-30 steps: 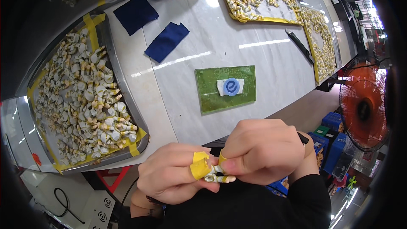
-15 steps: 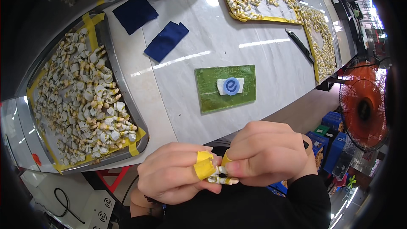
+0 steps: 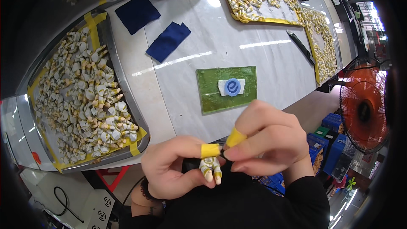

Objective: The person peels the outer layer off small snail-like objects using their fingers. They pick up each item from a tray, remove the shell or casing, and place the processed item onto a separate tray. The process is repeated continuously throughout the clip.

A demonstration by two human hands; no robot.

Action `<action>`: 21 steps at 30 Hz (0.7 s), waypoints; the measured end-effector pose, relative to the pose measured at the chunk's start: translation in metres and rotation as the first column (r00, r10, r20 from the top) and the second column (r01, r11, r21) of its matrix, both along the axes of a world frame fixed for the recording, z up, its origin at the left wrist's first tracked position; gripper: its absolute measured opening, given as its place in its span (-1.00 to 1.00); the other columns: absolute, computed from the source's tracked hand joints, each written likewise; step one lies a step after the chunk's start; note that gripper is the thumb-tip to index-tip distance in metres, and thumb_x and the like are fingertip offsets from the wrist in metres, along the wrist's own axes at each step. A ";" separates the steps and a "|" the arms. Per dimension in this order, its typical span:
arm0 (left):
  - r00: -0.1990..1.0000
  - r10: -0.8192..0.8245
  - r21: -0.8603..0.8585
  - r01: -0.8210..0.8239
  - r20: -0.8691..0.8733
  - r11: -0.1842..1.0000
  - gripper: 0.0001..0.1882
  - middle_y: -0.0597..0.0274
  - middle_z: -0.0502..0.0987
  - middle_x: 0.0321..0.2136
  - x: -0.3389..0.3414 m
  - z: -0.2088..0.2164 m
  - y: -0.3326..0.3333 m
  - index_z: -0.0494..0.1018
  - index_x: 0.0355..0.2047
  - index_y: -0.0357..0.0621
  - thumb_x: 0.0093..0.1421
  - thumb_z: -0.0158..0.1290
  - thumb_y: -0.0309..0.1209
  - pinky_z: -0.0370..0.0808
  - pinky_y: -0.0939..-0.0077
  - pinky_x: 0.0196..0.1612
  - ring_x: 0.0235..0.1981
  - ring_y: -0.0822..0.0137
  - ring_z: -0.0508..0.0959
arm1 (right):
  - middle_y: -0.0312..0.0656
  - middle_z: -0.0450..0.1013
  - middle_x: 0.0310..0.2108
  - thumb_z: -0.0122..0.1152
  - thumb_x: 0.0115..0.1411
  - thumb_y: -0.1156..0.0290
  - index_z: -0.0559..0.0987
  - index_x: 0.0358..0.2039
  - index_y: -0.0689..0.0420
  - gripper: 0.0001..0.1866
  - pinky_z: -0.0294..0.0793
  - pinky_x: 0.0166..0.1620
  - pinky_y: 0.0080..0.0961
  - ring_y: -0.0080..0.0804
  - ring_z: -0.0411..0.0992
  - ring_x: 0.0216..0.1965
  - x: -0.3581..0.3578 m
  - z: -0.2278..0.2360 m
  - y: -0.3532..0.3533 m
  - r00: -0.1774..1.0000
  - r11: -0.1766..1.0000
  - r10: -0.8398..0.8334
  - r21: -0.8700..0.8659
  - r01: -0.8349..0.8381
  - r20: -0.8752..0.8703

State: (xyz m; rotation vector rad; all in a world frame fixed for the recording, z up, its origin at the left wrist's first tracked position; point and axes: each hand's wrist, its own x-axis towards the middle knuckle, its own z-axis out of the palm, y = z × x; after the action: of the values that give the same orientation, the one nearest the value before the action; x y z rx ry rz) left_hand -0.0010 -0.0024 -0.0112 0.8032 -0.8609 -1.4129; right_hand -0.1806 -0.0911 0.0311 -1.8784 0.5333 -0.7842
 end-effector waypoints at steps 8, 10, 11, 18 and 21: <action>0.951 -0.187 0.165 0.231 -0.246 0.959 -0.69 0.16 0.56 -0.41 -0.001 -0.007 0.004 0.47 -0.33 -0.41 -0.01 0.29 -0.44 0.48 0.58 -0.23 -0.36 0.46 0.55 | -0.26 0.29 -0.39 0.44 -0.10 0.33 0.62 -0.47 0.05 -0.82 0.21 -0.39 -0.55 -0.42 0.28 -0.43 0.001 0.001 -0.001 0.989 0.975 0.136 0.185 -0.125 -0.052; 0.948 -0.213 0.153 0.253 -0.238 0.955 -0.70 0.17 0.57 -0.41 0.000 -0.008 0.004 0.47 -0.33 -0.40 -0.01 0.28 -0.45 0.48 0.58 -0.23 -0.35 0.47 0.54 | -0.26 0.29 -0.39 0.43 -0.09 0.33 0.61 -0.48 0.06 -0.82 0.21 -0.39 -0.55 -0.41 0.28 -0.43 0.001 0.001 -0.001 0.986 0.970 0.160 0.191 -0.147 -0.053; 0.945 -0.223 0.148 0.263 -0.239 0.953 -0.70 0.17 0.57 -0.41 0.000 -0.008 0.004 0.47 -0.33 -0.39 0.00 0.28 -0.45 0.49 0.58 -0.23 -0.35 0.48 0.54 | -0.26 0.29 -0.39 0.43 -0.09 0.33 0.60 -0.48 0.06 -0.82 0.21 -0.39 -0.55 -0.41 0.27 -0.43 0.001 0.001 -0.002 0.983 0.968 0.174 0.194 -0.160 -0.054; 0.931 -0.306 0.167 0.276 0.197 0.947 -0.72 0.16 0.56 -0.48 0.020 0.013 -0.003 0.51 -0.42 -0.29 -0.09 0.33 -0.42 0.47 0.58 -0.34 -0.42 0.36 0.58 | -0.25 0.30 -0.37 0.46 -0.13 0.25 0.58 -0.50 0.07 -0.75 0.27 -0.34 -0.53 -0.39 0.32 -0.39 0.000 -0.007 0.000 0.987 0.984 0.149 0.108 -0.143 -0.053; 0.687 0.222 -0.254 -0.057 0.692 0.966 -0.74 0.20 0.57 -0.64 0.046 0.029 0.009 0.52 -0.56 -0.24 -0.17 0.33 -0.34 0.47 0.56 -0.47 -0.58 0.33 0.57 | -0.22 0.32 -0.34 0.48 -0.15 0.24 0.59 -0.45 0.09 -0.71 0.31 -0.31 -0.54 -0.39 0.33 -0.35 -0.012 -0.008 0.002 0.997 0.995 0.059 0.089 -0.054 -0.058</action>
State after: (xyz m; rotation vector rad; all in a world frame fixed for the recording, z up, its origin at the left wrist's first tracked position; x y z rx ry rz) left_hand 0.0447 0.0067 0.0178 1.2569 -1.4890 -0.8166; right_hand -0.1925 -0.0888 0.0228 -1.8335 0.5417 -0.6583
